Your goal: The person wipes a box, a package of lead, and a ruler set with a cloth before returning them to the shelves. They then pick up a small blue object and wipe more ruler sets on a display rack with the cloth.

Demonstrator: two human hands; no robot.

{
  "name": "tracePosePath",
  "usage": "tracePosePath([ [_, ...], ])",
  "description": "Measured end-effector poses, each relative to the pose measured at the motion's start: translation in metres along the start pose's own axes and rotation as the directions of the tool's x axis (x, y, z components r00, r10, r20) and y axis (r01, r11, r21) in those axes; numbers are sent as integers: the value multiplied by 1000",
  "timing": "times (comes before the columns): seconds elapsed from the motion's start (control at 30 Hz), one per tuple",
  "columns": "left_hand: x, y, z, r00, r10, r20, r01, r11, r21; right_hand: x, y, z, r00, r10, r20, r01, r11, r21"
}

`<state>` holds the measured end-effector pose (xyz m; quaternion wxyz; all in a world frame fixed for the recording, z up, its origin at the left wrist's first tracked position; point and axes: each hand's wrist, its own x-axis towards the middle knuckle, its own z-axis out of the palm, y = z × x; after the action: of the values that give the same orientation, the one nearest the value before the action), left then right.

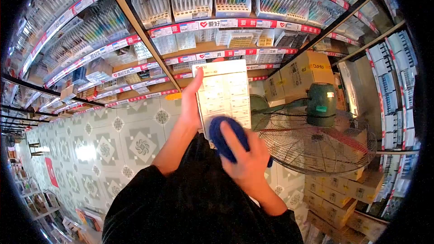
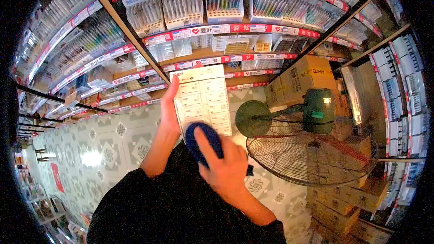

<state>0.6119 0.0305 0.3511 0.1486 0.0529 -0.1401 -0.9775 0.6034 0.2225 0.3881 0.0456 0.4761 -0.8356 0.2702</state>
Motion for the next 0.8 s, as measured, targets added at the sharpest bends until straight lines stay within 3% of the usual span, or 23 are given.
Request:
tracePosePath([
  [0.03, -4, 3, -3, 1000, 11, -29, -10, 999, 53, -8, 1, 3, 999, -33, 21, 32, 998, 58],
  [0.1, -7, 3, -8, 997, 72, -7, -71, 995, 68, -15, 11, -6, 995, 65, 69, -76, 983, 169],
  [0.23, -14, 0, -6, 996, 83, 32, -88, 982, 166, -24, 35, 6, 944, 317, -88, -291, 929, 227],
  [0.4, -18, -3, 6, 999, 51, 19, -54, 972, 227, -29, 47, 22, 857, 484, -178, -367, 815, 448],
  [0.5, -20, -5, 12, 999, 52, -5, -50, 977, 207, -38, 57, 34, 768, 640, 9, -461, 543, 702],
  [0.53, -21, -5, 12, 999, 52, -6, -50, 980, 192, -43, 64, 39, 702, 687, 187, -547, 353, 759],
  [0.6, -21, -6, 13, 999, 50, -6, -48, 986, 161, -47, 69, 41, 661, 586, 470, -407, -247, 880],
  [0.63, -22, -8, 13, 999, 48, -20, -44, 982, 184, -50, 72, 43, 667, 473, 575, -304, -532, 790],
  [0.77, -28, -18, 25, 992, 64, -109, -24, 941, 337, -58, 74, 64, 748, 263, 610, -341, -636, 692],
  [0.8, -28, -19, 28, 988, 78, -136, -19, 921, 390, -63, 75, 73, 693, 342, 635, -385, -569, 726],
])
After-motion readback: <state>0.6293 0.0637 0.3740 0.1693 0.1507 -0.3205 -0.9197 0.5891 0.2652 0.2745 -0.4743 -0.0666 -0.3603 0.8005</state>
